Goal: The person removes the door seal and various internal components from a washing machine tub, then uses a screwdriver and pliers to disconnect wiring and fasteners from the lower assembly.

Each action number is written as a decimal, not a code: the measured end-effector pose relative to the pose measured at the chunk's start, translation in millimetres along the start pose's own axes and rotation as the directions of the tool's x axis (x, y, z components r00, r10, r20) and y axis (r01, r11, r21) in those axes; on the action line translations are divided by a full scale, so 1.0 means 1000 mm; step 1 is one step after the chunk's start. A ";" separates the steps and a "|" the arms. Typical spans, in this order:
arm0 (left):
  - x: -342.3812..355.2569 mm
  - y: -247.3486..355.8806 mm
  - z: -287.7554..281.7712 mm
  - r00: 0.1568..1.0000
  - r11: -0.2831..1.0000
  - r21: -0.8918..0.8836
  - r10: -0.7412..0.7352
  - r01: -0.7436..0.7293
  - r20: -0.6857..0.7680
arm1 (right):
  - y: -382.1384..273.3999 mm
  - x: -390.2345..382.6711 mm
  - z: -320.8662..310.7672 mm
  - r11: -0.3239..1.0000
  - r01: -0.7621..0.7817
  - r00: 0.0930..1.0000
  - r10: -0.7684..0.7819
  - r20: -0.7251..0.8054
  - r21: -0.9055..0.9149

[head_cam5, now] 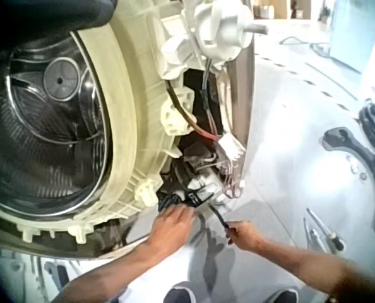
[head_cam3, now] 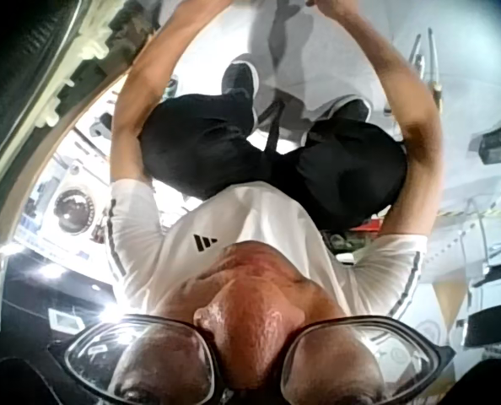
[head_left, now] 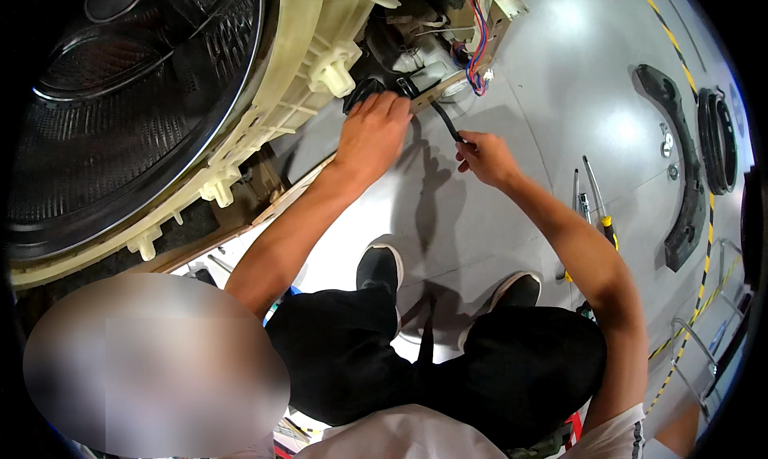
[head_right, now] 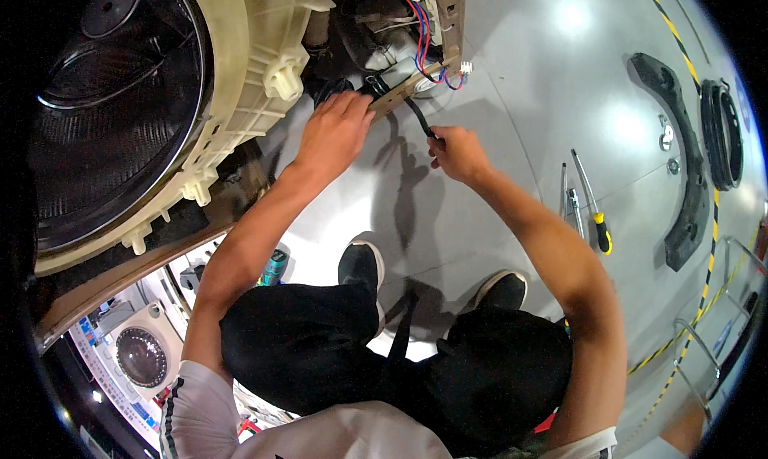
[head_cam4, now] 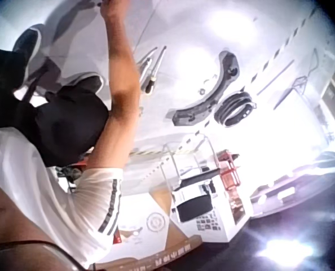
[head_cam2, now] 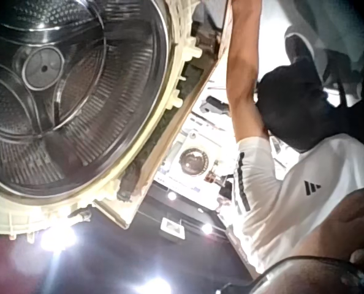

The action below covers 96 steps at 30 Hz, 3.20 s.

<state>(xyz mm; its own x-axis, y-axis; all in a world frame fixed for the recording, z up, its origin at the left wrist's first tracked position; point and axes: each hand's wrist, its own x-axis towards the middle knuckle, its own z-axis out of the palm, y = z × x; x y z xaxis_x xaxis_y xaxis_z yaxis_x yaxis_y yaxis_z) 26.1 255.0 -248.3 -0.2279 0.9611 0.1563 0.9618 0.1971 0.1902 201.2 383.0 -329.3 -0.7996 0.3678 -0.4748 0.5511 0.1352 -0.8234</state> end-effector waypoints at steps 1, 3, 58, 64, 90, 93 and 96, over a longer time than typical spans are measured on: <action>0.007 -0.003 0.011 0.993 0.997 0.060 0.061 -0.055 -0.105 | -0.003 -0.002 0.000 1.000 -0.008 1.000 0.008 -0.008 0.004; 0.022 -0.014 0.030 0.967 0.975 0.199 0.141 -0.099 -0.210 | -0.007 -0.005 0.002 0.998 -0.014 0.999 0.016 -0.046 0.057; 0.046 -0.041 0.037 0.954 0.980 0.156 -0.157 0.120 0.254 | 0.179 -0.263 -0.011 0.829 -0.516 0.650 0.215 -0.729 -0.216; 0.034 -0.041 0.036 0.970 0.992 0.126 -0.048 0.019 0.236 | 0.188 -0.260 -0.032 0.830 -0.467 0.777 0.221 -0.589 -0.304; -0.070 -0.001 -0.098 0.847 0.966 -0.225 0.223 -0.126 0.483 | -0.297 -0.048 -0.154 0.615 0.779 0.546 -0.564 -0.620 0.127; -0.045 0.014 -0.106 0.820 0.947 -0.173 0.320 -0.270 0.474 | -0.296 -0.052 -0.166 0.625 0.768 0.571 -0.567 -0.594 0.141; -0.024 0.050 -0.171 0.880 0.882 -0.081 0.470 -0.465 0.062 | -0.301 -0.060 -0.162 0.642 0.766 0.506 -0.583 -0.635 0.020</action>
<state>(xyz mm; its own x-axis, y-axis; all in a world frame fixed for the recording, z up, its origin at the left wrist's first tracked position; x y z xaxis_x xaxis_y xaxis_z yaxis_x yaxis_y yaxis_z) 53.3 208.2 -76.5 0.2609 0.9509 0.1667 0.9414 -0.2888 0.1740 121.9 469.1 -2.2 -0.5744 0.6917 0.4377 -0.2635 0.3500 -0.8989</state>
